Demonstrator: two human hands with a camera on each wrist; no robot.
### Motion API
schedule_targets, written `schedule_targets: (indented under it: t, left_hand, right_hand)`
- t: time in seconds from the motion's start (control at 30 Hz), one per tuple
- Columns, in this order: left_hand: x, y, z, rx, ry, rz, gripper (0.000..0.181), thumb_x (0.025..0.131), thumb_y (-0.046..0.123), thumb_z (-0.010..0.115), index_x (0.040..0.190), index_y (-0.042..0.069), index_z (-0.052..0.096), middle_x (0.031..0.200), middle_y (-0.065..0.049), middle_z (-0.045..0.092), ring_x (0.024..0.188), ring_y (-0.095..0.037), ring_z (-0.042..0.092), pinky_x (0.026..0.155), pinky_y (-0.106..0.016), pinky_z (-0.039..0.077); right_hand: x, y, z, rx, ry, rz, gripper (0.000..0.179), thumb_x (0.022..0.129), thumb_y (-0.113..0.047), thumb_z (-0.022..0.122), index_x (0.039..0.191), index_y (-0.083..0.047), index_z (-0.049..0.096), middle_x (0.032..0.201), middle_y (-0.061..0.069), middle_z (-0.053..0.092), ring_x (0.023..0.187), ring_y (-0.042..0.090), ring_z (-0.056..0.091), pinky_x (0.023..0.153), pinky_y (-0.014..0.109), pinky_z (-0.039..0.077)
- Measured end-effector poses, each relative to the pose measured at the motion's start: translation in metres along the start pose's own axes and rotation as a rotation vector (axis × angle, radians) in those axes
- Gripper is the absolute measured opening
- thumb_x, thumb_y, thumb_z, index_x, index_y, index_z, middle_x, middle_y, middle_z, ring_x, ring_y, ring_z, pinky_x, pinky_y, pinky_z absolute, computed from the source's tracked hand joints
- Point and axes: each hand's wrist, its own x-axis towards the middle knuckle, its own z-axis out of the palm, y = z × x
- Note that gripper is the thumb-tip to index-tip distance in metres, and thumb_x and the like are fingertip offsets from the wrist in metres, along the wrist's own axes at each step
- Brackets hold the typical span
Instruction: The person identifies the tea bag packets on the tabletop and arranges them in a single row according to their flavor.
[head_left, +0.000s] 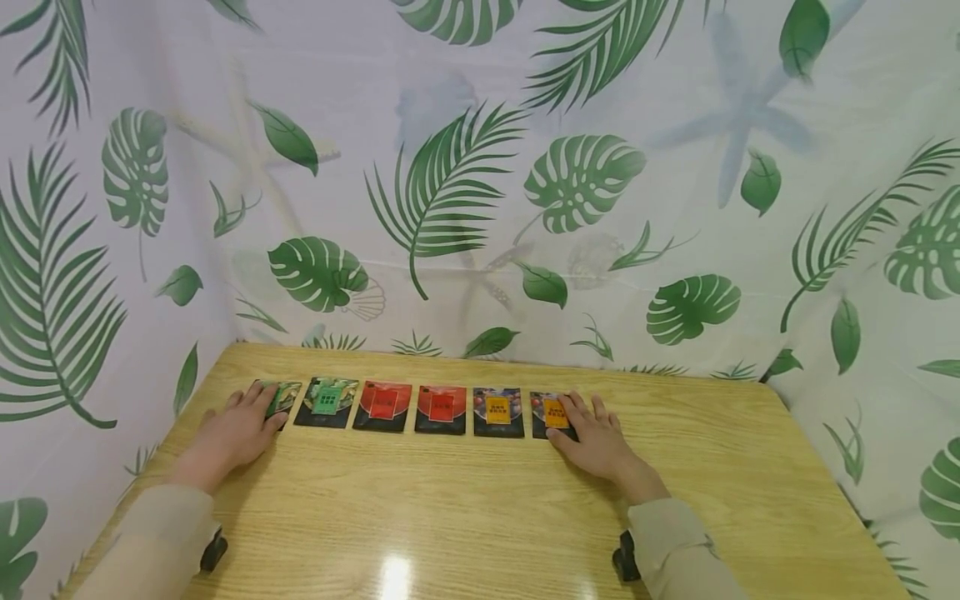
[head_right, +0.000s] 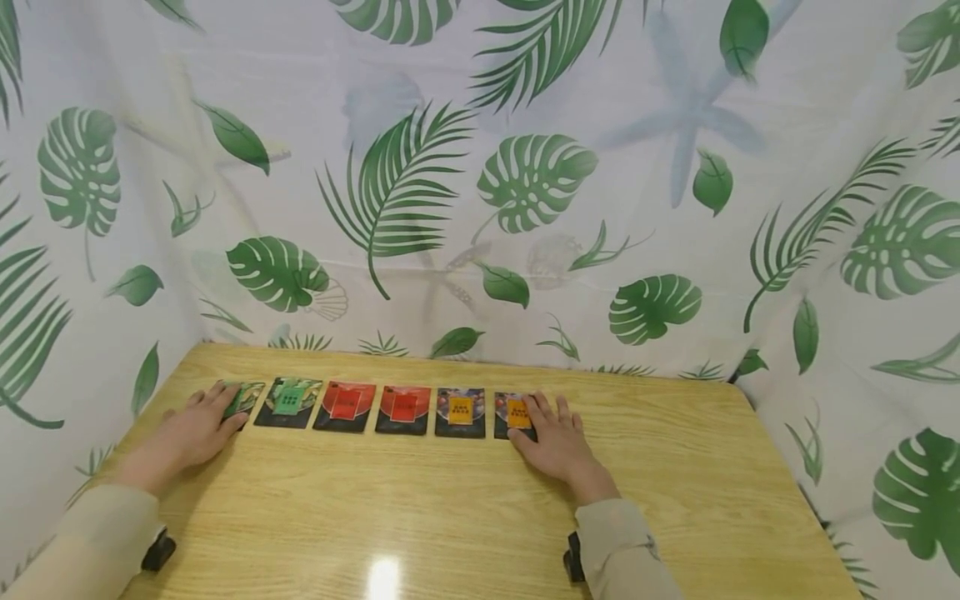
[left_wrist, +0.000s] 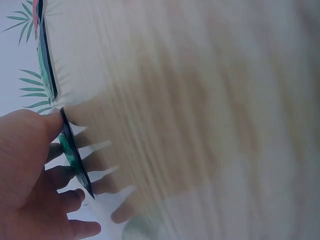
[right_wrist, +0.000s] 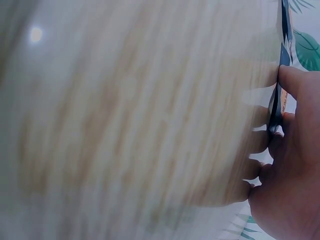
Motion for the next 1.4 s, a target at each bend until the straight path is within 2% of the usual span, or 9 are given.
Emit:
schedule_targets:
  t: [0.5, 0.7, 0.83, 1.17, 1.4]
  left_hand:
    - [0.008, 0.005, -0.006, -0.006, -0.031, -0.011, 0.067, 0.114, 0.037, 0.043, 0.165, -0.004, 0.024, 0.167, -0.038, 0.018, 0.149, -0.065, 0.022, 0.110, -0.086, 0.026]
    - [0.009, 0.005, -0.004, -0.035, -0.031, -0.006, 0.067, 0.114, 0.036, 0.042, 0.165, -0.004, 0.023, 0.167, -0.039, 0.016, 0.149, -0.067, 0.021, 0.110, -0.086, 0.026]
    - [0.009, 0.004, -0.002, -0.042, -0.030, -0.003, 0.068, 0.115, 0.037, 0.040, 0.166, -0.003, 0.022, 0.167, -0.039, 0.015, 0.149, -0.067, 0.020, 0.110, -0.086, 0.025]
    - [0.010, 0.001, 0.001, -0.059, -0.020, 0.007, 0.068, 0.115, 0.039, 0.038, 0.166, -0.003, 0.021, 0.168, -0.038, 0.014, 0.149, -0.067, 0.018, 0.110, -0.087, 0.023]
    - [0.009, 0.001, 0.000, -0.055, 0.007, 0.011, 0.069, 0.115, 0.041, 0.038, 0.165, -0.003, 0.023, 0.167, -0.039, 0.017, 0.148, -0.067, 0.021, 0.110, -0.087, 0.024]
  right_hand:
    - [0.002, 0.000, 0.002, 0.007, -0.006, -0.016, 0.076, 0.111, -0.044, 0.049, 0.168, -0.003, 0.020, 0.175, 0.026, 0.011, 0.159, 0.058, -0.003, 0.124, 0.078, 0.001]
    - [0.003, 0.001, 0.002, -0.018, -0.001, -0.012, 0.076, 0.111, -0.045, 0.048, 0.169, -0.003, 0.020, 0.175, 0.026, 0.012, 0.159, 0.057, -0.002, 0.124, 0.078, 0.003]
    - [0.004, 0.002, 0.002, 0.005, 0.003, -0.016, 0.076, 0.111, -0.044, 0.050, 0.168, -0.003, 0.021, 0.174, 0.026, 0.012, 0.159, 0.058, -0.002, 0.124, 0.078, 0.002]
    - [0.010, 0.019, 0.013, 0.038, 0.035, -0.041, 0.083, 0.109, -0.055, 0.047, 0.169, -0.004, 0.020, 0.175, 0.025, 0.011, 0.159, 0.057, -0.004, 0.124, 0.078, -0.001]
    - [0.006, 0.008, 0.007, -0.011, 0.011, -0.018, 0.079, 0.111, -0.050, 0.046, 0.169, -0.005, 0.018, 0.176, 0.024, 0.010, 0.160, 0.056, -0.004, 0.125, 0.076, 0.001]
